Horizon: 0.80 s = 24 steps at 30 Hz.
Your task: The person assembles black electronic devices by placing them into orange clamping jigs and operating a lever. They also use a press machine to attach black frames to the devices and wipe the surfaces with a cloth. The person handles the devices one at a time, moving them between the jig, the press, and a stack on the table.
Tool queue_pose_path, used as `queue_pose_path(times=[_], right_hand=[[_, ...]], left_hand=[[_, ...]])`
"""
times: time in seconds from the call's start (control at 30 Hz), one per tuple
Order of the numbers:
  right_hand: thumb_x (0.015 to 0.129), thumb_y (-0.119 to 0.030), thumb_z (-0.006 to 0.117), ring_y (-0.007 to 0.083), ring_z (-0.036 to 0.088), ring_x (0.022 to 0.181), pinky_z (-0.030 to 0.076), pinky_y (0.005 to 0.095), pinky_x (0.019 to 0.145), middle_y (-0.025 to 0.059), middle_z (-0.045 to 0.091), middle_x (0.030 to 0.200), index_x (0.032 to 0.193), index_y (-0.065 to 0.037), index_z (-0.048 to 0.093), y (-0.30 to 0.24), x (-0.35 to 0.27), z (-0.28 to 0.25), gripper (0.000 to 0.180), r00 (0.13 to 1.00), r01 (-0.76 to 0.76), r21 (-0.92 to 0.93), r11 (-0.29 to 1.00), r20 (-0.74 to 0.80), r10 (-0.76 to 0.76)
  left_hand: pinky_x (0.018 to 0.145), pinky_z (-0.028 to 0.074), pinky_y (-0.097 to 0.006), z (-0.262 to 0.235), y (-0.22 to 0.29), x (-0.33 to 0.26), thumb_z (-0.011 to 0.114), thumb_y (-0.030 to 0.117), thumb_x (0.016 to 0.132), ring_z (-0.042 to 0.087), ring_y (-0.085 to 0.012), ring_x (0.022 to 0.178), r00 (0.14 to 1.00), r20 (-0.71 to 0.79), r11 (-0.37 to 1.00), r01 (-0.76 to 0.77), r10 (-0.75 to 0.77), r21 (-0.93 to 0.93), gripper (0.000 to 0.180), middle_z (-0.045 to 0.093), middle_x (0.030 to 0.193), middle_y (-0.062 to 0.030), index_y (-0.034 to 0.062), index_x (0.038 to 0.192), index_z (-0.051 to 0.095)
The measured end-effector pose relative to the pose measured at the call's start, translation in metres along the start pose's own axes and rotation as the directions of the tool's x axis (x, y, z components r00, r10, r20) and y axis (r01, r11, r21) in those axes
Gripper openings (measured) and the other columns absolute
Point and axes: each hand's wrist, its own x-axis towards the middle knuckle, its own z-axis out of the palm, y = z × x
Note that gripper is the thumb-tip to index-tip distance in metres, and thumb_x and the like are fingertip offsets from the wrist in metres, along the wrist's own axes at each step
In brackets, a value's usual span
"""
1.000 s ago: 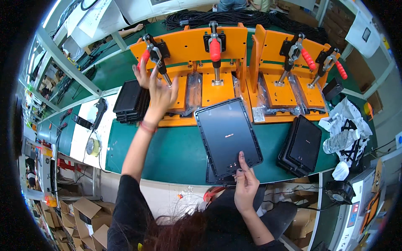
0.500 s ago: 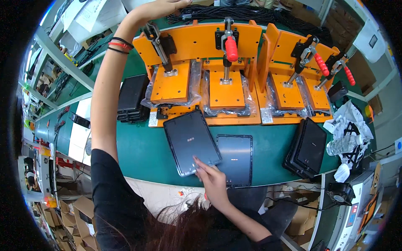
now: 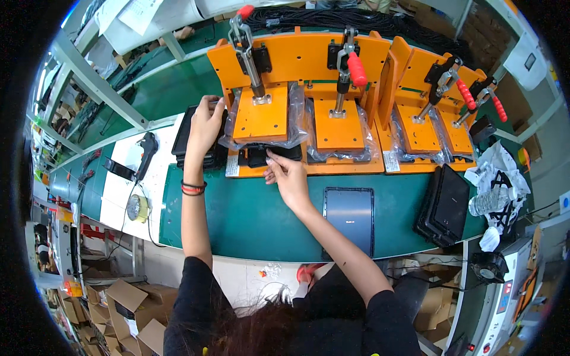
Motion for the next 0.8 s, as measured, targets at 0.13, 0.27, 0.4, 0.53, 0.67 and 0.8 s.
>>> queue_pose_path(times=[0.13,0.27,0.4,0.53,0.67,0.8], right_hand=[[0.093,-0.013,0.052,0.0112,0.058,0.055,0.049,0.0225,0.049,0.0091,0.061,0.067,0.120,0.004,0.054,-0.006,0.010,0.006,0.032,0.996,-0.063,-0.033,0.997,0.056,0.065],[0.094,-0.014,0.049,0.0139,0.059,0.048,0.049,0.0254,0.042,0.0132,0.061,0.060,0.114,0.007,0.056,-0.015,0.017,0.013,0.030,0.991,-0.099,-0.226,0.969,0.062,0.115],[0.095,-0.018,0.049,0.0135,0.057,0.048,0.047,0.0243,0.043,0.0121,0.060,0.061,0.106,0.007,0.057,-0.026,0.019,0.011,0.029,0.981,-0.126,-0.259,0.958,0.108,0.158],[0.094,-0.022,0.053,0.0118,0.057,0.063,0.047,0.0236,0.057,0.0091,0.061,0.077,0.098,0.004,0.055,-0.031,0.014,0.012,0.026,0.983,-0.058,0.044,0.997,0.179,0.050],[0.093,-0.025,0.054,0.0122,0.058,0.073,0.047,0.0255,0.065,0.0087,0.061,0.085,0.095,0.003,0.055,-0.030,0.012,0.024,0.028,0.998,-0.046,0.169,0.984,0.055,0.037],[0.096,-0.025,0.050,0.0136,0.056,0.073,0.047,0.0256,0.065,0.0077,0.058,0.083,0.092,0.001,0.053,-0.036,0.011,0.025,0.026,0.981,-0.178,0.266,0.947,0.124,0.150]], left_hand=[[0.069,0.050,-0.036,0.002,-0.006,0.029,0.052,0.035,0.089,0.066,-0.0322,0.076,0.978,0.190,0.996,0.080,-0.086,0.036,0.044,0.065,0.075,-0.0232,-0.0082,0.091,0.060],[0.053,0.049,-0.025,0.001,-0.011,0.045,0.050,0.041,0.092,0.059,-0.0120,0.058,0.883,0.444,0.988,0.122,-0.150,0.091,0.050,0.058,0.065,-0.0062,-0.0069,0.086,0.061],[0.050,0.046,-0.024,0.005,-0.024,0.046,0.050,0.043,0.092,0.051,-0.0091,0.054,0.841,0.540,0.999,0.052,-0.045,0.002,0.051,0.054,0.062,-0.0035,-0.0066,0.085,0.060],[0.051,0.042,-0.024,0.008,-0.037,0.048,0.054,0.030,0.092,0.048,-0.0085,0.056,0.802,0.594,0.973,0.082,0.064,-0.216,0.038,0.055,0.065,-0.0020,-0.0066,0.084,0.059],[0.054,0.039,-0.026,0.016,-0.045,0.048,0.053,0.021,0.091,0.045,-0.0073,0.060,0.831,0.551,0.963,0.077,0.082,-0.260,0.028,0.054,0.067,-0.0008,-0.0061,0.084,0.059],[0.056,0.042,-0.032,0.022,-0.045,0.045,0.053,0.020,0.088,0.049,-0.0127,0.059,0.906,0.405,0.981,-0.049,0.122,-0.187,0.031,0.053,0.060,-0.0102,-0.0077,0.075,0.056]])
